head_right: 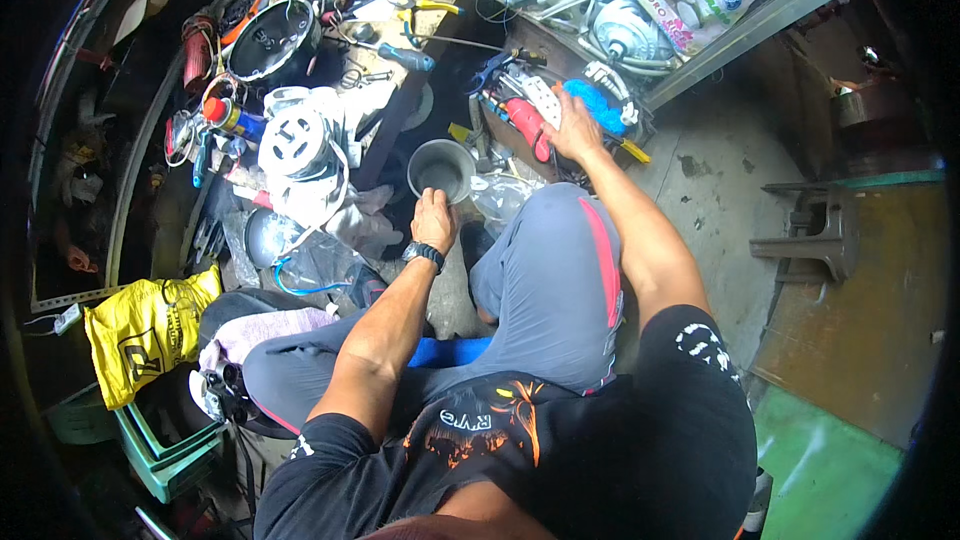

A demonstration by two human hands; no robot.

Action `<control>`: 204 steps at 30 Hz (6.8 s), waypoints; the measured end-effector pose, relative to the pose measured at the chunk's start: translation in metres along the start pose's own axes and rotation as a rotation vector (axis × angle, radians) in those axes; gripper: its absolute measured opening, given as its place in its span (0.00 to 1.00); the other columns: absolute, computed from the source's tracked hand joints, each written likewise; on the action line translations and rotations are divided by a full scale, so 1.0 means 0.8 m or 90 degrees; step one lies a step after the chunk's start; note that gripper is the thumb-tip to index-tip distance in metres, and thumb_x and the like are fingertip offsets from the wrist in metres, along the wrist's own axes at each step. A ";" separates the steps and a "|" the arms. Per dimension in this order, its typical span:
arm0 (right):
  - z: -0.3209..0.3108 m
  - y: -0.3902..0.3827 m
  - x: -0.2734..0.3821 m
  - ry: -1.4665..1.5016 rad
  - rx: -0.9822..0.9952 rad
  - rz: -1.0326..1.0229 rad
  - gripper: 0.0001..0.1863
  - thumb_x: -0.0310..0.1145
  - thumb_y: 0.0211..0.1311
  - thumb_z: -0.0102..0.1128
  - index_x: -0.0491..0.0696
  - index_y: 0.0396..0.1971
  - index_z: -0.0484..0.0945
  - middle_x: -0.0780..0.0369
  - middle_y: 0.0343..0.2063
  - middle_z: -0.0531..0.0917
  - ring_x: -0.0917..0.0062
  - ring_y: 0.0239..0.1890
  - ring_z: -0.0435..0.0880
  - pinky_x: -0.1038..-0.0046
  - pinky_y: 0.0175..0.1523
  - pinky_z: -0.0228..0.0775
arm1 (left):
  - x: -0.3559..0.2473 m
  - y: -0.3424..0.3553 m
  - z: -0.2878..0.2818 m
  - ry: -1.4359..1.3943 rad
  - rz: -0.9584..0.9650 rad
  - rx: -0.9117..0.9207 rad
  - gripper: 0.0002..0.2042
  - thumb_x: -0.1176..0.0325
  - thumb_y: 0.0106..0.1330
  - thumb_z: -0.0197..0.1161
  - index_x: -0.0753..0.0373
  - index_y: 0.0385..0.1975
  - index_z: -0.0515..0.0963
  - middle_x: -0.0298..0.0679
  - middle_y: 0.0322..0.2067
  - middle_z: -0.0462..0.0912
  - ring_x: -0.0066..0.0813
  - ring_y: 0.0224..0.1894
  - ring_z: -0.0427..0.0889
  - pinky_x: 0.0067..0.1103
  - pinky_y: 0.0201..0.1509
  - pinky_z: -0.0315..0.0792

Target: The person wires an electrical circuit component by stripping wire ends with a tool, twisting wires together by hand, and securing the connections to a plastic housing component.

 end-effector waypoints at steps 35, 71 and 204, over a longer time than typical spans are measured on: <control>-0.134 -0.070 0.350 0.100 0.228 -0.416 0.29 0.49 0.61 0.66 0.47 0.56 0.76 0.50 0.51 0.80 0.58 0.57 0.78 0.63 0.62 0.69 | 0.216 0.033 -0.391 -0.014 -0.323 -0.433 0.33 0.51 0.58 0.69 0.65 0.59 0.69 0.53 0.60 0.74 0.51 0.62 0.74 0.43 0.64 0.66; -0.088 -0.151 0.418 0.836 0.589 -0.211 0.10 0.35 0.72 0.58 0.45 0.45 0.75 0.65 0.31 0.83 0.89 0.25 0.79 0.87 0.26 0.70 | -0.035 -0.204 -0.401 -0.175 0.186 -0.388 0.23 0.74 0.61 0.62 0.61 0.58 0.75 0.49 0.50 0.76 0.43 0.57 0.75 0.30 0.59 0.71; -0.048 -0.130 0.313 0.646 0.663 -0.197 0.39 0.28 0.62 0.54 0.49 0.74 0.52 0.62 0.54 0.76 0.78 0.53 0.76 0.73 0.57 0.70 | -0.033 -0.133 -0.333 -1.020 -0.088 -0.166 0.13 0.69 0.72 0.56 0.73 0.48 0.75 0.35 0.33 0.79 0.25 0.38 0.83 0.17 0.44 0.79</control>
Point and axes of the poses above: each hand's wrist, its own y-axis towards the middle knuckle, its own z-axis out of the palm, x = y × z, the point moved 1 cm from there along y, towards the middle knuckle
